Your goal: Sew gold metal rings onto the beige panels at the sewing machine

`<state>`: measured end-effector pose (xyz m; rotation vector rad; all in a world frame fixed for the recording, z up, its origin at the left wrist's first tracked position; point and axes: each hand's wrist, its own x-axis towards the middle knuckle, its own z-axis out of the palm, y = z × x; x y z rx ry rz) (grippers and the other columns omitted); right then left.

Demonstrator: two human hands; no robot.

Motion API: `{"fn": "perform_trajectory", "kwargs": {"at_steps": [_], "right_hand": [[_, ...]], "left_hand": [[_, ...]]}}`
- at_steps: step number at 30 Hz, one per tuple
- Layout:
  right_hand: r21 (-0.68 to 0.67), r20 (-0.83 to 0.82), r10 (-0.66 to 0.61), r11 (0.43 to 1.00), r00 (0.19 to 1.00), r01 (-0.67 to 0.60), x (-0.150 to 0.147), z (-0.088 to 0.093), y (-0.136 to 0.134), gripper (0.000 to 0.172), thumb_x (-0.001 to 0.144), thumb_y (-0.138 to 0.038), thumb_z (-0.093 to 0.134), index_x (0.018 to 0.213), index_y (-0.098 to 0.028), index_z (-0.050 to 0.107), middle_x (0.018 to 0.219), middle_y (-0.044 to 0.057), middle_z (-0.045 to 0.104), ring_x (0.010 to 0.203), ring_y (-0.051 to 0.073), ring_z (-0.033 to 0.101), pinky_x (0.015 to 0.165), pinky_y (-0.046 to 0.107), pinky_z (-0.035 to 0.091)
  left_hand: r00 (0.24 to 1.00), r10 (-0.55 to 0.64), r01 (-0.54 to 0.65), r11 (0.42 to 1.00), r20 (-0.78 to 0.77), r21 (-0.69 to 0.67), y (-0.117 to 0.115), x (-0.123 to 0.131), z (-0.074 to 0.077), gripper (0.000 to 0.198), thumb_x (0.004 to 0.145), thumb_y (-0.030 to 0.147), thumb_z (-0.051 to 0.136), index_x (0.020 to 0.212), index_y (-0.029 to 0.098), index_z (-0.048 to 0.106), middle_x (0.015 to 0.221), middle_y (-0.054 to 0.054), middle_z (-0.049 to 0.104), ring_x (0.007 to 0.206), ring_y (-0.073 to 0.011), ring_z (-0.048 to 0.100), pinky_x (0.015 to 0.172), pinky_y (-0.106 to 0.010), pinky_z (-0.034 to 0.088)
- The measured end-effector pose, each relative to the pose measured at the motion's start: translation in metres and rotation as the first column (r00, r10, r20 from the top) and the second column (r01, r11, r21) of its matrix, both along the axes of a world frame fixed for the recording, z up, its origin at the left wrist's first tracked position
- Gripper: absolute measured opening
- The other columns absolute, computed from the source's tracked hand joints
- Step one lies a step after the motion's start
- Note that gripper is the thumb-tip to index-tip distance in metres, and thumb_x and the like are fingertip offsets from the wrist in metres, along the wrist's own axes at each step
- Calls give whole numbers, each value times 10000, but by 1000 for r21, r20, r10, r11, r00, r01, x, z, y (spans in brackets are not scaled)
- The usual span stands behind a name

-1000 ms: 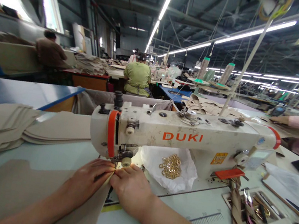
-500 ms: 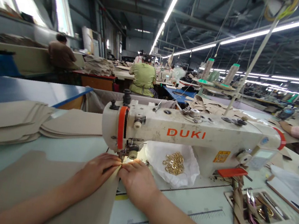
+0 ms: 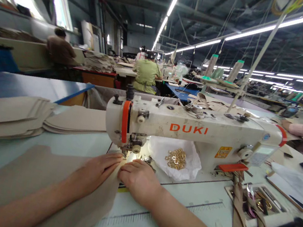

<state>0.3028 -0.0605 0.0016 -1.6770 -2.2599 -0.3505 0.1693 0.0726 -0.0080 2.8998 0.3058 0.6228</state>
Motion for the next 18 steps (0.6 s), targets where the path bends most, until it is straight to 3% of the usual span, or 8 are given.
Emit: {"fn": "perform_trajectory", "kwargs": {"at_steps": [10,18], "right_hand": [[-12,8,-7,1000,1000,7,-1,1,0,92,889,-176,534,835,-156,606,960,42,668,876,168,590,851,287,401],[-58,43,-36,998,998,38,-2,2,3,67,874,-161,552,843,-133,605,925,50,667,872,173,590,859,284,401]], "left_hand": [[997,-69,70,997,-33,15,4,-1,-6,287,913,185,337,1040,175,595,1108,-73,646,1071,-183,569,952,-342,459],[992,-45,49,998,-117,30,-1,2,2,298,898,152,330,956,169,621,1049,-81,659,998,-197,595,906,-345,474]]}}
